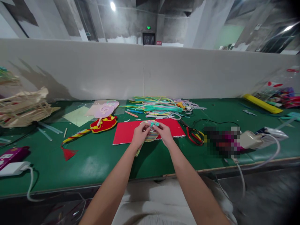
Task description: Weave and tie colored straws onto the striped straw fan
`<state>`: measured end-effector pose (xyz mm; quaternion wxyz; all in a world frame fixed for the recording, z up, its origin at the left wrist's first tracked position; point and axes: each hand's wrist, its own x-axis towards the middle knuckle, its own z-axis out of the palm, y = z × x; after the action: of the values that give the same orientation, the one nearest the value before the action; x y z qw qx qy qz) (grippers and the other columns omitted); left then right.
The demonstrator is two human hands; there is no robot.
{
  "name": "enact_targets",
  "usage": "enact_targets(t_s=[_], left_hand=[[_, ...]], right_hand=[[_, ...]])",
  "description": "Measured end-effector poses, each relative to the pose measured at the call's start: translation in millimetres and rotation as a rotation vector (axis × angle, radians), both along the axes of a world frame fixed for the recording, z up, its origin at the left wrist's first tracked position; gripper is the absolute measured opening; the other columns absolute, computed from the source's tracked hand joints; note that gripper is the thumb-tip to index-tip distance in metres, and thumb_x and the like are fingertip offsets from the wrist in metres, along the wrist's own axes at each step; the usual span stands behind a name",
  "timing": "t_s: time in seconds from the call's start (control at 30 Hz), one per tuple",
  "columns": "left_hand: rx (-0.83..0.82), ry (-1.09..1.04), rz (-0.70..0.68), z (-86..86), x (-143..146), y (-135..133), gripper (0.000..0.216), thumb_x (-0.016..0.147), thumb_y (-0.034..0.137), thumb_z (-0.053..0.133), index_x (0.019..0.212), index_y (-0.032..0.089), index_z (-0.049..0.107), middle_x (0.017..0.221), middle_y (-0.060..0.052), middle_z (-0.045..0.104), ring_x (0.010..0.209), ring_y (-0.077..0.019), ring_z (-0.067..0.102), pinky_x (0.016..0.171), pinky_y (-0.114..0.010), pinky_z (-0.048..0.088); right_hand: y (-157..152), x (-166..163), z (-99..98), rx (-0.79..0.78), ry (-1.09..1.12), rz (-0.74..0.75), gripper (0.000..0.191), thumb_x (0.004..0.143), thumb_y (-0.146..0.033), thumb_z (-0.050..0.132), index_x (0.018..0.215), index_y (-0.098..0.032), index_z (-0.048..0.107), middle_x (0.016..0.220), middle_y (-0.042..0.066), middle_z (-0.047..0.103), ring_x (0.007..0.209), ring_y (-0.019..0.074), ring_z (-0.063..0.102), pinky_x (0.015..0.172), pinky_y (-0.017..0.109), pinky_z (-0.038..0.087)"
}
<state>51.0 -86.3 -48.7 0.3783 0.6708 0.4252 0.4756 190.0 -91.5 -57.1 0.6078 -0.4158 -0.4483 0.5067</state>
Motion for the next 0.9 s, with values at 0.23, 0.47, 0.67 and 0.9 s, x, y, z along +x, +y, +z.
enact_targets(t_s=[0.23,0.47,0.67,0.9], left_hand=[[0.155,0.161,0.098,8.3,-2,-4,0.021,0.076,0.028,0.052,0.094,0.019,0.057,0.071,0.002,0.057,0.057,-0.0077,0.049,0.055,-0.018,0.040],[0.218,0.200,0.130,8.7,0,-7,0.023,0.078,0.028,0.050,0.099,0.021,0.058,0.077,0.000,0.059,0.059,-0.0081,0.050,0.057,-0.019,0.041],[0.251,0.227,0.137,2.5,-2,-2,0.023,0.079,0.029,0.049,0.096,0.019,0.060,0.075,-0.001,0.061,0.062,-0.0097,0.053,0.061,-0.021,0.043],[0.311,0.302,0.074,3.5,-9,3,0.019,0.079,0.024,0.049,0.093,0.021,0.062,0.086,-0.003,0.063,0.079,-0.0137,0.058,0.071,-0.024,0.043]], right_hand=[[0,1,0.5,0.028,-0.053,-0.010,0.036,0.058,-0.041,0.068,0.085,-0.018,0.066,0.082,0.002,0.066,0.075,0.0161,0.059,0.068,0.030,0.050],[-2,-1,2.2,0.073,-0.111,-0.015,0.034,0.061,-0.042,0.066,0.086,-0.019,0.066,0.080,0.002,0.065,0.074,0.0167,0.059,0.067,0.030,0.051],[-1,0,0.5,0.076,-0.160,-0.038,0.036,0.062,-0.045,0.064,0.086,-0.018,0.065,0.077,0.002,0.066,0.071,0.0175,0.059,0.067,0.032,0.051],[2,8,-2.4,0.091,-0.253,0.036,0.024,0.064,-0.040,0.064,0.077,-0.020,0.066,0.070,0.003,0.066,0.068,0.0190,0.061,0.068,0.034,0.049]])
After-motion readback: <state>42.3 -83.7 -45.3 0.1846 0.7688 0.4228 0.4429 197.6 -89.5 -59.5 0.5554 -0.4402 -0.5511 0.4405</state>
